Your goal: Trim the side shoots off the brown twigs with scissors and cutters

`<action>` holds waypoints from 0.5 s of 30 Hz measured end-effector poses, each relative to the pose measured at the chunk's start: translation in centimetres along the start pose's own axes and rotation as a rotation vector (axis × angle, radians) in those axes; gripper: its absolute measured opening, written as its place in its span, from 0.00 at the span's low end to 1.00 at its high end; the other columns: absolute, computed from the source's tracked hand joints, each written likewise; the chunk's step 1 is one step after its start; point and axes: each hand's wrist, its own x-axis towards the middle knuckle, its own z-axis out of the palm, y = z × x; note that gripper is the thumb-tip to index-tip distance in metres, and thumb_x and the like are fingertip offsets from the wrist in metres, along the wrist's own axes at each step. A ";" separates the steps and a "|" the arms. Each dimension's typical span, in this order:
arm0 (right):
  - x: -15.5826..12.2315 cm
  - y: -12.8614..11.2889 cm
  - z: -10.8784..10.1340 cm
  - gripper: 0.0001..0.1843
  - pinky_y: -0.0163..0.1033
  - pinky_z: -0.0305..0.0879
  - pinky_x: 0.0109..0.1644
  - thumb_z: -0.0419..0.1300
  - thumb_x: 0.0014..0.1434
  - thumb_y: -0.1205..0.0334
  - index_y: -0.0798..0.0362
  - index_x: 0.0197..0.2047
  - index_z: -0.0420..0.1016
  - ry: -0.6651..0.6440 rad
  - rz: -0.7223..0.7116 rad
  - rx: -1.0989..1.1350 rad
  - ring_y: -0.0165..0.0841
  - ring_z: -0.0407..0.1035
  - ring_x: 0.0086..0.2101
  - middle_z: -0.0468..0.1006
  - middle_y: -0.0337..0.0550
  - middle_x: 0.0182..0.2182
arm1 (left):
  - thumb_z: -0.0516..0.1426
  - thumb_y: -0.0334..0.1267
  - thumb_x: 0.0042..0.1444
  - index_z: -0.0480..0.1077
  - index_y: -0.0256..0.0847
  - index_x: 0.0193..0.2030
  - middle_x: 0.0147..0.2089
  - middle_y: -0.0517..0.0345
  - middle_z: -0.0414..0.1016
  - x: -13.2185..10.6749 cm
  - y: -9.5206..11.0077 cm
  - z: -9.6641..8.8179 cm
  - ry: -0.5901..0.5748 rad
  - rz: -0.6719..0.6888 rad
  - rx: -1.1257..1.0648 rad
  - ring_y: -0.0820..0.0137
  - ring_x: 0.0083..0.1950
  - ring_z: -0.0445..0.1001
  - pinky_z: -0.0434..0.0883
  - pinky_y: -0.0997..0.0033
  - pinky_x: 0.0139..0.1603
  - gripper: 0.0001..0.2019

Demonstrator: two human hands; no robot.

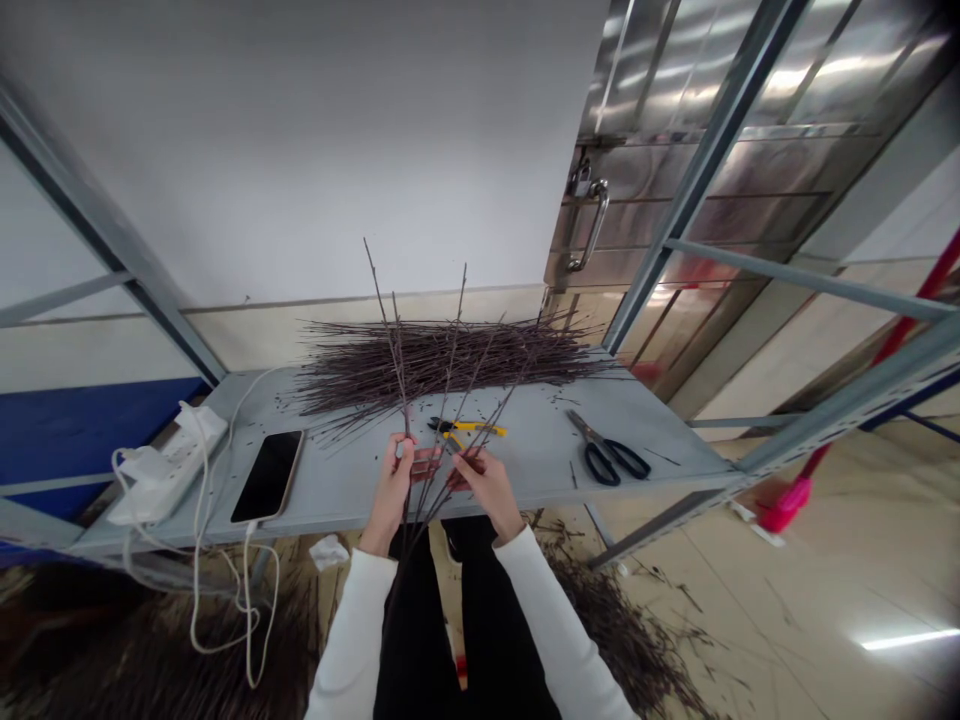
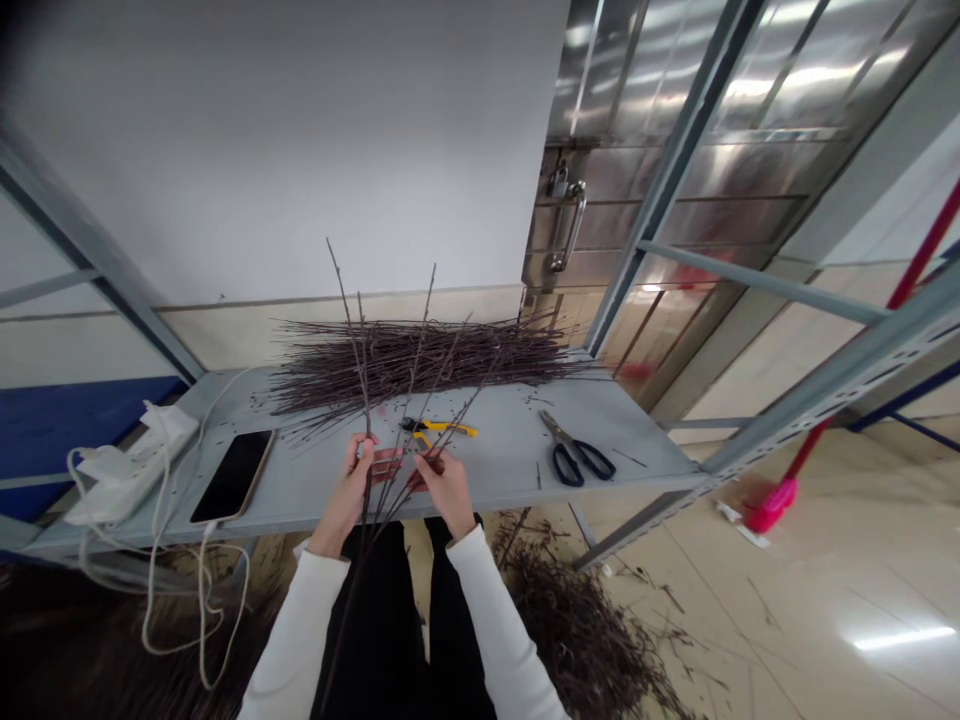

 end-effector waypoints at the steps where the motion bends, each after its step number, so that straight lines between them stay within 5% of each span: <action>1: 0.0 0.2 -0.4 0.24 0.42 0.72 0.25 0.64 0.42 0.38 0.50 0.29 0.66 0.008 -0.001 -0.035 0.35 0.71 0.18 0.75 0.36 0.16 | 0.59 0.56 0.50 0.59 0.46 0.37 0.30 0.58 0.80 0.0 0.0 -0.1 0.005 0.005 0.001 0.64 0.31 0.79 0.73 0.67 0.33 0.19; 4: 0.2 0.1 -3.0 0.24 0.43 0.71 0.26 0.62 0.44 0.38 0.51 0.31 0.68 0.074 -0.023 -0.172 0.37 0.72 0.20 0.76 0.39 0.18 | 0.59 0.55 0.50 0.60 0.45 0.37 0.30 0.57 0.80 0.0 0.0 -0.3 0.008 0.011 0.009 0.65 0.32 0.79 0.72 0.68 0.34 0.18; 8: 0.7 -1.0 -10.0 0.22 0.48 0.68 0.40 0.53 0.51 0.40 0.52 0.34 0.70 0.347 -0.105 -0.427 0.42 0.73 0.34 0.79 0.51 0.30 | 0.60 0.54 0.50 0.63 0.44 0.37 0.33 0.56 0.81 -0.1 0.0 -0.2 0.007 0.008 0.009 0.65 0.32 0.79 0.72 0.68 0.36 0.18; 11: 1.3 -1.6 -15.9 0.19 0.57 0.56 0.52 0.53 0.50 0.47 0.55 0.36 0.69 0.610 -0.140 -0.658 0.51 0.64 0.47 0.75 0.61 0.40 | 0.61 0.53 0.49 0.65 0.43 0.38 0.35 0.56 0.80 -0.3 0.1 0.0 -0.002 -0.001 -0.003 0.67 0.31 0.79 0.73 0.68 0.35 0.18; 15: 1.9 -1.1 -20.6 0.18 0.59 0.49 0.54 0.54 0.47 0.56 0.59 0.39 0.69 0.746 -0.119 -0.904 0.55 0.57 0.51 0.71 0.65 0.43 | 0.63 0.50 0.47 0.67 0.41 0.37 0.37 0.55 0.79 -0.3 0.1 0.1 -0.022 -0.016 -0.028 0.67 0.32 0.79 0.74 0.66 0.38 0.18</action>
